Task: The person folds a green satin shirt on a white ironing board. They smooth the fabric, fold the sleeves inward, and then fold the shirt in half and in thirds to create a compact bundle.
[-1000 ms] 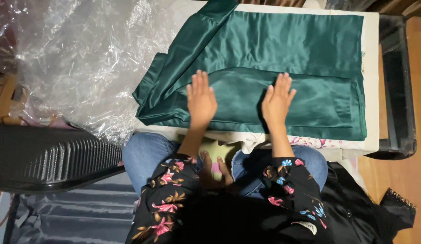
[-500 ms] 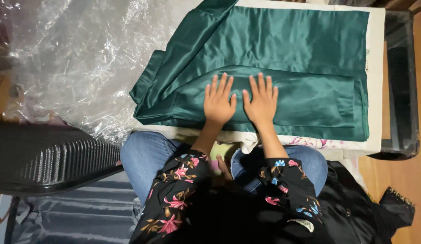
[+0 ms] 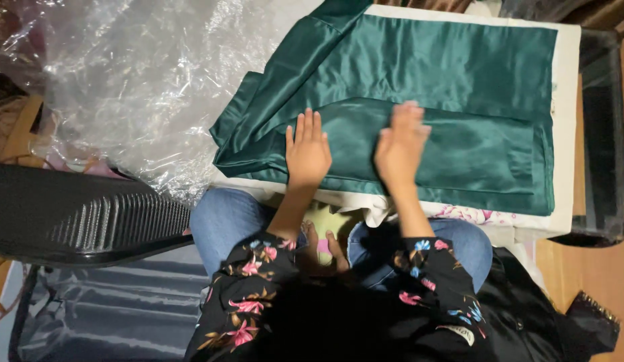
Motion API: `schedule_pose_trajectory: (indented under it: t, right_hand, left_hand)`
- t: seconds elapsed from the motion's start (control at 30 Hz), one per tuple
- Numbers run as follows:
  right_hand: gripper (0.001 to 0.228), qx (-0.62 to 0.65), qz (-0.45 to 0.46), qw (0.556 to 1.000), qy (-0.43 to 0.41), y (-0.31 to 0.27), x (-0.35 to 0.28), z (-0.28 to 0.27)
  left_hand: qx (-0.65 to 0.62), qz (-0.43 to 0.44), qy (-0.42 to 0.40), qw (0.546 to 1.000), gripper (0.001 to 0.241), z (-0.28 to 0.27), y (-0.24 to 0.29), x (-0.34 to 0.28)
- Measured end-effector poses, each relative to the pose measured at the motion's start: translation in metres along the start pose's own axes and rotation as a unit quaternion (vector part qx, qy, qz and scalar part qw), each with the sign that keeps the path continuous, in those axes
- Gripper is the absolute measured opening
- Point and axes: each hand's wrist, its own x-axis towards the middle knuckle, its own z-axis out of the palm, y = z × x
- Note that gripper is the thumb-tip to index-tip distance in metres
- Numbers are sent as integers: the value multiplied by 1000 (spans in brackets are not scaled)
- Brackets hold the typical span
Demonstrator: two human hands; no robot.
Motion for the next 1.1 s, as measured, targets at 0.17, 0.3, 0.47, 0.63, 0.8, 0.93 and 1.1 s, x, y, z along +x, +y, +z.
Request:
schedule_pose_trajectory:
  t: [0.17, 0.3, 0.47, 0.63, 0.8, 0.93, 1.1]
  right_hand:
    - [53, 135, -189, 963, -139, -54, -1, 31]
    - [52, 31, -234, 956, -171, -59, -4, 48]
    - [53, 18, -224, 958, -179, -60, -7, 49]
    - [53, 13, -216, 959, -185, -59, -5, 52]
    - [50, 14, -191, 958, -215, -64, -7, 45]
    - [52, 38, -192, 954, -229, -59, -4, 49]
    - [48, 249, -118, 934, -225, -69, 6, 51]
  left_hand:
    - [37, 7, 28, 999, 56, 25, -22, -12]
    - [24, -17, 57, 998, 70, 32, -39, -27]
    - [13, -6, 146, 989, 62, 3, -43, -28]
    - [44, -6, 97, 994, 62, -59, -69, -33]
    - [130, -50, 117, 983, 52, -55, -115, -40]
    - [125, -71, 114, 983, 55, -55, -110, -34]
    - [42, -17, 83, 995, 55, -36, -58, -16]
